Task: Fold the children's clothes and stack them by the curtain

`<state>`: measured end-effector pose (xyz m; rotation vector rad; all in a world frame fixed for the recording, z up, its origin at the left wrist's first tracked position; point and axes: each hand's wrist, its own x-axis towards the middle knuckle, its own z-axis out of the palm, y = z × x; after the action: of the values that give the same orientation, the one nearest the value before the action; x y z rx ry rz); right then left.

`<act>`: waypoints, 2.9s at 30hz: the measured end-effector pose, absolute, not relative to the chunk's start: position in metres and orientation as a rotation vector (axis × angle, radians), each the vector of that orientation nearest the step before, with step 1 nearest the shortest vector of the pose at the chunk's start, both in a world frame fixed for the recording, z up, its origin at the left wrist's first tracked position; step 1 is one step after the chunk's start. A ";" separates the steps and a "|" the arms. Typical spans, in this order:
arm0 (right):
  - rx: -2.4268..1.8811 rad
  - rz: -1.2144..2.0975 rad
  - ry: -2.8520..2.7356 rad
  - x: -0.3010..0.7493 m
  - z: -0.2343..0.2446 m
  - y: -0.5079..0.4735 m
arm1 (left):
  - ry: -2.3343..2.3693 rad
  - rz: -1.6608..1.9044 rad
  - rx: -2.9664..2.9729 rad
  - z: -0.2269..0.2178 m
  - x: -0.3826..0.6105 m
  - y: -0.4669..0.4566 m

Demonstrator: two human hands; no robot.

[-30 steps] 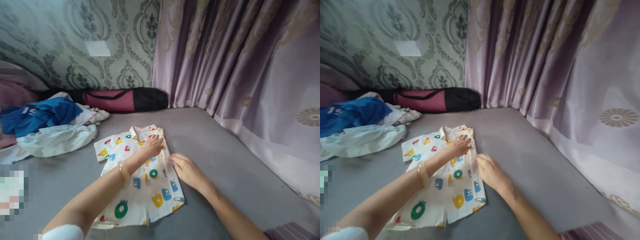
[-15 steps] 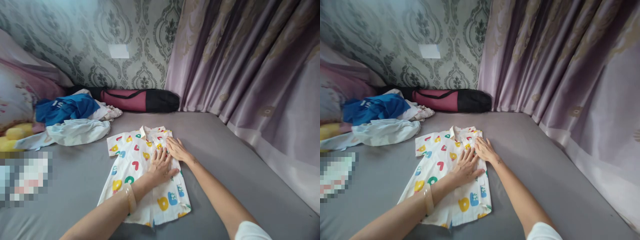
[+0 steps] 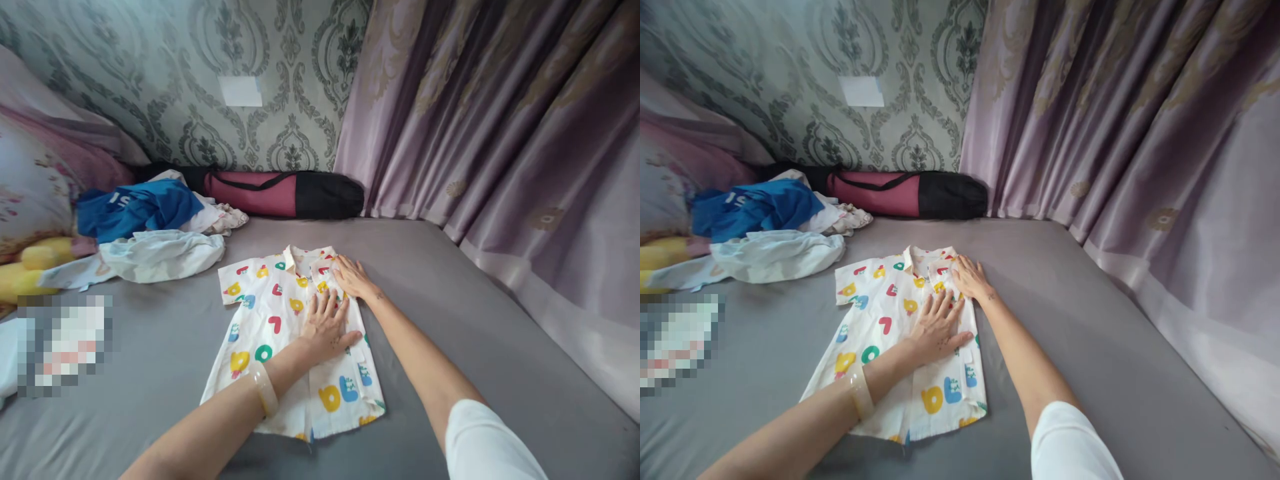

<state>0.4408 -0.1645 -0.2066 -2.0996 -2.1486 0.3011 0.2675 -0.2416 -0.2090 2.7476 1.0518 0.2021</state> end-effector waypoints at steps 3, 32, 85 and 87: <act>-2.038 0.261 -2.120 0.435 -0.195 -0.170 | 0.982 0.222 2.756 -0.195 0.262 -0.258; -1.824 0.484 -2.104 0.408 -0.187 -0.202 | 0.279 0.098 2.538 -0.163 0.183 -0.349; -1.773 0.354 -2.519 0.155 -0.158 -0.162 | 1.909 0.488 1.616 -0.185 0.064 -0.305; -1.811 0.364 -2.504 0.151 -0.158 -0.155 | 1.911 0.485 1.627 -0.188 0.063 -0.305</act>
<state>0.1513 -0.1553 -0.1577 -1.8113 -2.5038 0.3636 0.0633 -0.3051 -0.1877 1.6267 1.9108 0.4848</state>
